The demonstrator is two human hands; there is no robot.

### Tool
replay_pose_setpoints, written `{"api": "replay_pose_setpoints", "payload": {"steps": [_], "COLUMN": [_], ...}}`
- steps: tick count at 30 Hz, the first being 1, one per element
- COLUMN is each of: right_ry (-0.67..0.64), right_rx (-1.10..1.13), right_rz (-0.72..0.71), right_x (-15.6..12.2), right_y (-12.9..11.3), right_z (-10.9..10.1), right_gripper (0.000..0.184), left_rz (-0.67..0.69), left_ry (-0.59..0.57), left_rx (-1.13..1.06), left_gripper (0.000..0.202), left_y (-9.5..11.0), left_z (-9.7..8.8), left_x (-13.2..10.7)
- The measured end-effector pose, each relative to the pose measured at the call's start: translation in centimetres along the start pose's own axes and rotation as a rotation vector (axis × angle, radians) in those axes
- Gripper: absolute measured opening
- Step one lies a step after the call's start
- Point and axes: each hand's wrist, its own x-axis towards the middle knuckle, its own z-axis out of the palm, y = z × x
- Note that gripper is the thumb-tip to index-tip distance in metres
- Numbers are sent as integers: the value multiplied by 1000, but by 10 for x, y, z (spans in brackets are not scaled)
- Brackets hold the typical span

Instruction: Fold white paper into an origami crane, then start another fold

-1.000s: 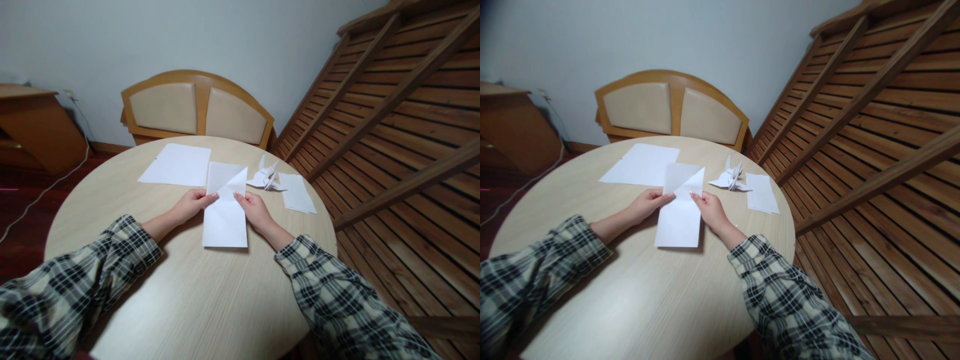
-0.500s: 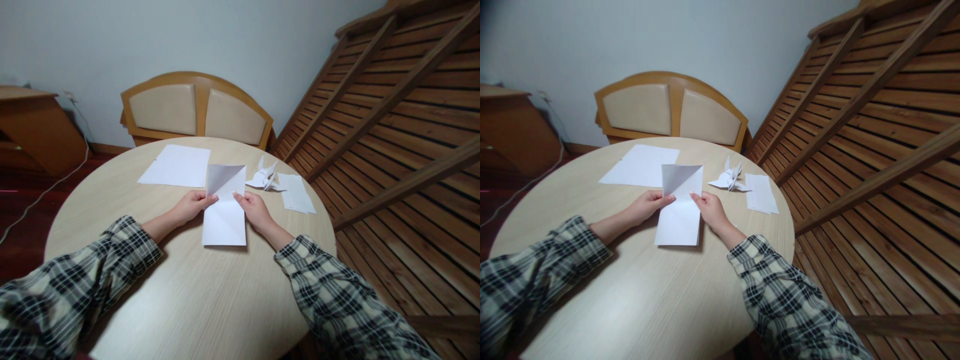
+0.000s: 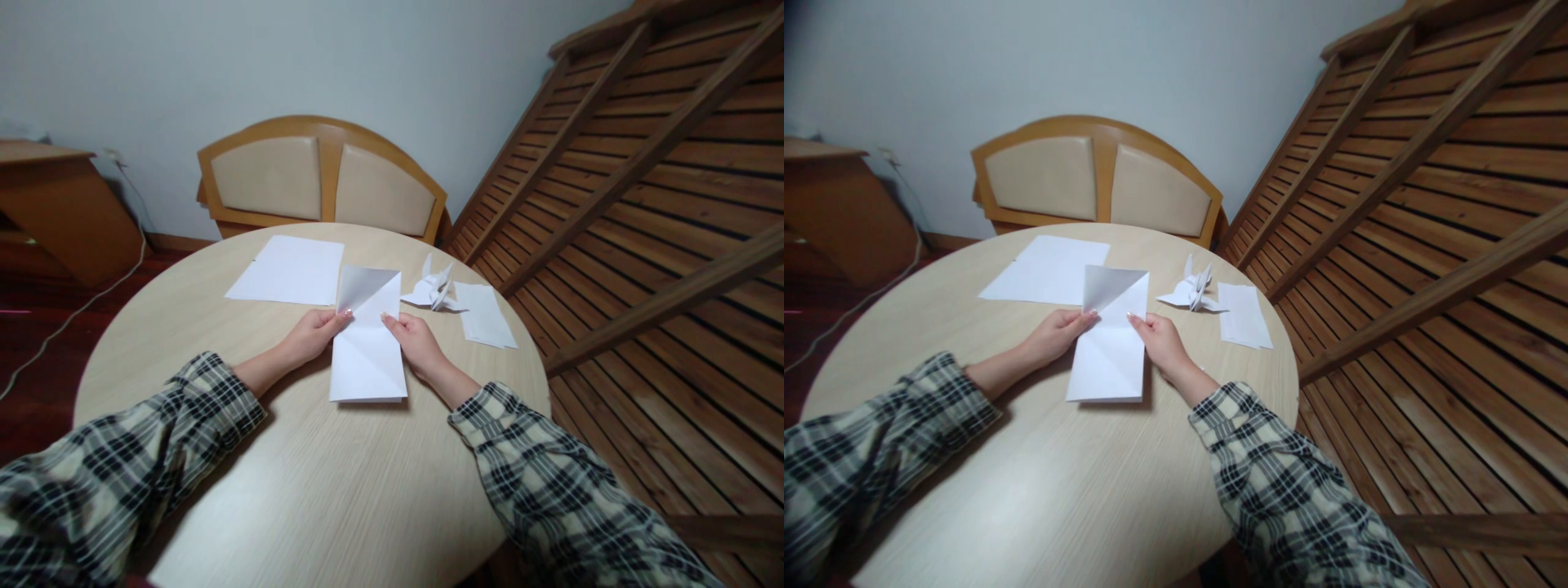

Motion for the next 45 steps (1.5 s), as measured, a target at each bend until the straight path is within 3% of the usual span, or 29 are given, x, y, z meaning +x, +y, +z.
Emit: {"api": "replay_pose_setpoints", "payload": {"steps": [11, 23, 45], "right_ry": [-24, -51, -82], "right_rx": [18, -26, -98], "right_rz": [34, 55, 20], "right_x": [-1, -1, -3], "right_y": [-1, -1, 0], "right_z": [0, -2, -1], "right_gripper": [46, 47, 44], "left_rz": [8, 47, -29], "left_ry": [-67, -35, -58], "left_rx": [90, 48, -54], "left_gripper": [58, 56, 56], "left_y": [2, 2, 2], "left_z": [-2, -3, -1], "left_x": [-2, -1, -2]}}
